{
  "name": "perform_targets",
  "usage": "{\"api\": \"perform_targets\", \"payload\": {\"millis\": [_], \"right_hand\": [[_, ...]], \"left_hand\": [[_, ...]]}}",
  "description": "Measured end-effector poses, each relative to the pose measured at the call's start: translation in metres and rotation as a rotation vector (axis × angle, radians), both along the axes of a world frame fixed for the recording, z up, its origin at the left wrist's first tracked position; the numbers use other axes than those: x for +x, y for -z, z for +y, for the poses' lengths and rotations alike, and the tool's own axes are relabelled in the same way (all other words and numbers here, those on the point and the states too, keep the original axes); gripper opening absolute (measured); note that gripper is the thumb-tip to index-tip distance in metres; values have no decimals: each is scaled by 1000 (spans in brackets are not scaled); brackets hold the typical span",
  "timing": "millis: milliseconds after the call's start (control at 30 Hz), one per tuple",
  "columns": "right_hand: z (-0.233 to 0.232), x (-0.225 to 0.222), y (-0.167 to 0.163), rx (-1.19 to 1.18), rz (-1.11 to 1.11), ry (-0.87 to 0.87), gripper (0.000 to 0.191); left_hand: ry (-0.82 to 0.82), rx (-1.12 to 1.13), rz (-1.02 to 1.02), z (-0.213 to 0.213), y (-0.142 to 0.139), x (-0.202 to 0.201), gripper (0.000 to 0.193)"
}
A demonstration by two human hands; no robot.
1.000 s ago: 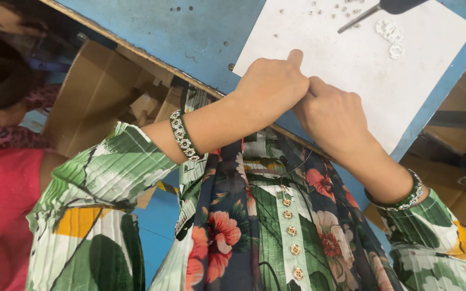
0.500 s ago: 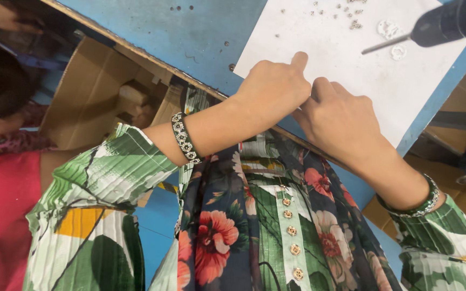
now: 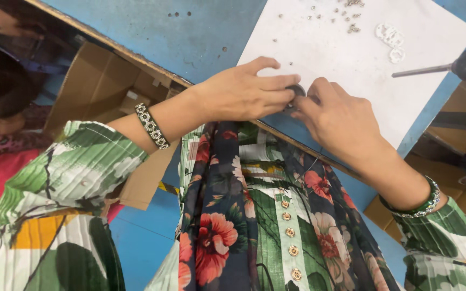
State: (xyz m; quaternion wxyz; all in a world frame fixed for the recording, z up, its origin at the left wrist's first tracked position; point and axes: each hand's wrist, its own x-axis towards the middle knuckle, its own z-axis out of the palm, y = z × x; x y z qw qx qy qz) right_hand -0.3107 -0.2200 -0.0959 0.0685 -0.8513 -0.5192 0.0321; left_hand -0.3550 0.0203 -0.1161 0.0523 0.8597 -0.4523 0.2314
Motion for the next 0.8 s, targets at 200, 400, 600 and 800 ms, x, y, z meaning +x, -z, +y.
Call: {"api": "perform_targets", "payload": {"millis": [200,400,600,800], "right_hand": [[-7,-25,33,83,35,-4,19],[-20,-31,60,178,177,53,23],[-10,-54,69,570,323,211,77],[-1,-60,88,561,383,325,80]], "left_hand": [[8,-48,69,-3,9,-22,8],[-112,-59,158,-11,18,-36,9],[-207,-73,189,-17,23,-46,25],[-222,-49,141,-13,28,-52,23]]}}
